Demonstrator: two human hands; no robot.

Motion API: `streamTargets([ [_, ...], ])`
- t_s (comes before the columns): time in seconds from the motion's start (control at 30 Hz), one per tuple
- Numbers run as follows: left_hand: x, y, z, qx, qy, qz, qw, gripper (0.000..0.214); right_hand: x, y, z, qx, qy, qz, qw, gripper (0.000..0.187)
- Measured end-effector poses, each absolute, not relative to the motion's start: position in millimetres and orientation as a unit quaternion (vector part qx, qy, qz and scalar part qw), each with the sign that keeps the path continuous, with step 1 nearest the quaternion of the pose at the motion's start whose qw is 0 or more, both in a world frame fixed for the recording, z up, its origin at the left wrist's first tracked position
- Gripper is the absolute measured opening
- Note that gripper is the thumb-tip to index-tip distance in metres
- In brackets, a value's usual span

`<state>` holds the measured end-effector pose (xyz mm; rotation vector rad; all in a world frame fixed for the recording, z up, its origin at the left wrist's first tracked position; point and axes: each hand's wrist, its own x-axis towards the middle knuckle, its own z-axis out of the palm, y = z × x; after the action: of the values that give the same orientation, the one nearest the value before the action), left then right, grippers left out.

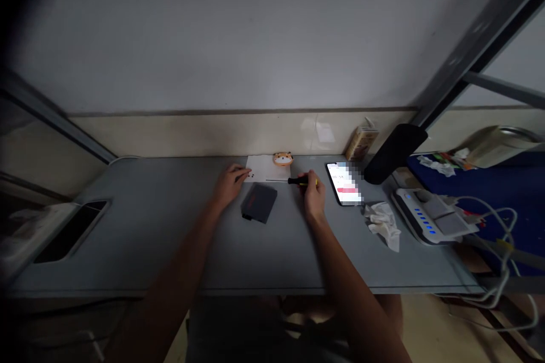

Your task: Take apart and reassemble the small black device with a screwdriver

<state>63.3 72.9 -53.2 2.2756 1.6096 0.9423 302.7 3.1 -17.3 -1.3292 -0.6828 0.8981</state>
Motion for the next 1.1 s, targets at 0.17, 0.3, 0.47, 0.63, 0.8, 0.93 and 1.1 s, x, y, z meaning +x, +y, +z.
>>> streamTargets([
  [0.17, 59, 77, -53, 0.751, 0.568, 0.326, 0.090, 0.029, 304, 4, -20, -0.580, -0.290, 0.389, 0.654, 0.068],
  [0.3, 60, 76, -54, 0.759, 0.559, 0.320, 0.093, 0.030, 305, 5, -23, -0.571, -0.303, 0.387, 0.657, 0.068],
  [0.47, 63, 72, -53, 0.761, 0.563, 0.301, 0.116, 0.032, 304, 5, -24, -0.573, -0.310, 0.385, 0.654, 0.067],
  [0.63, 65, 69, -45, 0.758, 0.561, 0.313, 0.116, 0.037, 304, 5, -24, -0.577, -0.310, 0.385, 0.651, 0.065],
  [0.8, 72, 56, -26, 0.792, 0.478, 0.296, 0.237, 0.033, 304, 3, -23, -0.580, -0.298, 0.362, 0.666, 0.059],
  [0.93, 76, 42, -12, 0.831, 0.394, 0.173, 0.352, 0.045, 311, 2, -20, -0.599, -0.271, 0.273, 0.702, 0.049],
  [1.1, 91, 29, -3, 0.818, 0.443, 0.129, 0.344, 0.060, 324, -4, -11, -0.613, -0.274, 0.144, 0.727, 0.043],
])
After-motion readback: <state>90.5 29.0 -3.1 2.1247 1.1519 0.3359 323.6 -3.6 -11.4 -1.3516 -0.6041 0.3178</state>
